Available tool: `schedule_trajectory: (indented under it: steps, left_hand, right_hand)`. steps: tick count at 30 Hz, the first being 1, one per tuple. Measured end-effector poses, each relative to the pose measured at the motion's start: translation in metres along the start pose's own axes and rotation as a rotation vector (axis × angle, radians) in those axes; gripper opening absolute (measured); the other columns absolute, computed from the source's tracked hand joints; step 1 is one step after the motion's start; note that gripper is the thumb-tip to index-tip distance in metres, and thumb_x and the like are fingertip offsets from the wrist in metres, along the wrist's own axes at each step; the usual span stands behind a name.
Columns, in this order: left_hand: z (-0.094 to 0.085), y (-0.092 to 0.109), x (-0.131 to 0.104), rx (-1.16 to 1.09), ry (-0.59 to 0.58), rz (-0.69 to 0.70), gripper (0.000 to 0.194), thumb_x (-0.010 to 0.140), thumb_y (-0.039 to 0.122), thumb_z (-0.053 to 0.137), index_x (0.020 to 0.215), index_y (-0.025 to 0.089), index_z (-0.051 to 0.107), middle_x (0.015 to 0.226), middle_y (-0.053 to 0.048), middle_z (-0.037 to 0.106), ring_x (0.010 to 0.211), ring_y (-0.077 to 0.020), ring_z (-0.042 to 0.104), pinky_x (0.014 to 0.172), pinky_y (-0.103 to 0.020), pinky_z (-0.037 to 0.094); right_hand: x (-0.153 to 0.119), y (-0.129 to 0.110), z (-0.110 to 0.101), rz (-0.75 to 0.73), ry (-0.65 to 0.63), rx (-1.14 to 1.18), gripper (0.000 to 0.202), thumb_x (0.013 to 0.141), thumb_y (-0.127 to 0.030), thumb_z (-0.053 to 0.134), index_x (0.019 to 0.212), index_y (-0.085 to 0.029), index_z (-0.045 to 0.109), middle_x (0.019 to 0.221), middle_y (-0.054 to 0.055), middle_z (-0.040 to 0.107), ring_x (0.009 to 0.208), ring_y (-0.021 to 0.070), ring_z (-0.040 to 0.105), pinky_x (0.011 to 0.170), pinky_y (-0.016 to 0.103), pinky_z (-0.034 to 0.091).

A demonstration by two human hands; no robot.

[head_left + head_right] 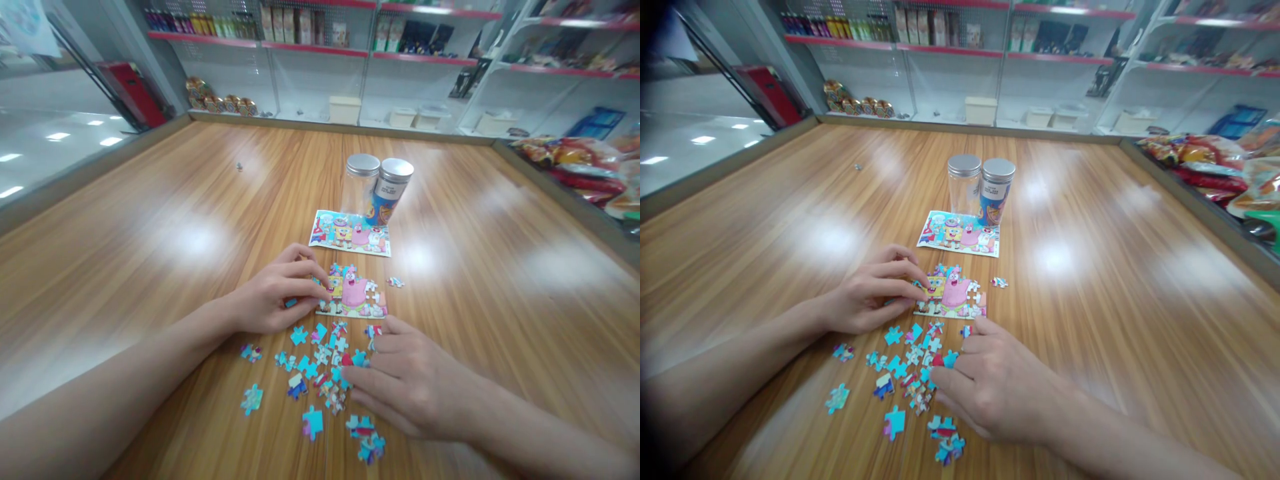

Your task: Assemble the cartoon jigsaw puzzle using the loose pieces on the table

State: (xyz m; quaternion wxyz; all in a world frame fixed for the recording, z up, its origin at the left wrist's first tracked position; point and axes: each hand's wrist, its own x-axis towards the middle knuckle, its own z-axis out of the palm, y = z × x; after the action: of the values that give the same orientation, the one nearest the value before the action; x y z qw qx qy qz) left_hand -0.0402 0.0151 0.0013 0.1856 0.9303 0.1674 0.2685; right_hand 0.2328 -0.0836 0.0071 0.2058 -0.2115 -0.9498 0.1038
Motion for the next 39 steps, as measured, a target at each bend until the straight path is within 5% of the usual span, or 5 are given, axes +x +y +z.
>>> schedule_trajectory:
  steps: [8, 19, 26, 32, 39]
  left_hand:
    - [0.0004, -0.0011, -0.0021, 0.000, -0.028, -0.004, 0.029, 0.089, 0.010, 0.062, 0.114, 0.023, 0.072, 0.115, -0.008, 0.069, 0.109, -0.0244, 0.055, 0.102, -0.045, 0.046]
    - [0.0032, -0.0041, -0.0043, 0.000, -0.019, -0.015, 0.031, 0.088, 0.008, 0.061, 0.114, 0.023, 0.072, 0.116, -0.009, 0.068, 0.113, -0.0256, 0.056, 0.103, -0.047, 0.046]
    - [0.0020, -0.0015, -0.0032, 0.006, -0.019, -0.027, 0.032, 0.088, 0.007, 0.060, 0.113, 0.023, 0.072, 0.115, -0.009, 0.067, 0.112, -0.0246, 0.054, 0.102, -0.046, 0.047]
    - [0.0018, -0.0017, -0.0020, -0.006, -0.010, -0.007, 0.032, 0.088, 0.006, 0.060, 0.113, 0.023, 0.071, 0.116, -0.008, 0.067, 0.113, -0.0246, 0.054, 0.102, -0.046, 0.046]
    - [0.0016, -0.0024, -0.0028, -0.014, -0.022, 0.000, 0.032, 0.088, 0.006, 0.060, 0.113, 0.022, 0.071, 0.116, -0.008, 0.067, 0.112, -0.0241, 0.054, 0.103, -0.046, 0.045]
  right_hand:
    - [-0.0056, 0.0001, 0.0071, 0.033, 0.045, -0.027, 0.017, 0.100, -0.029, 0.056, 0.091, -0.019, 0.066, 0.062, -0.002, 0.064, 0.056, 0.0143, 0.047, 0.071, 0.034, 0.033]
    - [-0.0089, 0.0073, 0.0051, 0.055, -0.014, 0.072, 0.018, 0.082, -0.008, 0.049, 0.090, -0.019, 0.060, 0.068, 0.001, 0.063, 0.064, 0.0165, 0.053, 0.078, 0.036, 0.039]
    - [-0.0084, 0.0043, 0.0000, 0.134, 0.050, 0.084, 0.005, 0.085, -0.021, 0.056, 0.083, -0.019, 0.059, 0.060, -0.001, 0.060, 0.054, 0.0152, 0.048, 0.066, 0.034, 0.034]
    - [-0.0094, 0.0032, 0.0030, 0.155, 0.028, 0.083, 0.024, 0.090, -0.041, 0.064, 0.085, -0.018, 0.060, 0.063, 0.000, 0.063, 0.057, 0.0169, 0.053, 0.070, 0.035, 0.039]
    - [-0.0106, 0.0003, 0.0020, 0.175, -0.026, 0.061, 0.023, 0.091, -0.040, 0.064, 0.086, -0.018, 0.059, 0.066, 0.001, 0.065, 0.059, 0.0176, 0.055, 0.071, 0.036, 0.041]
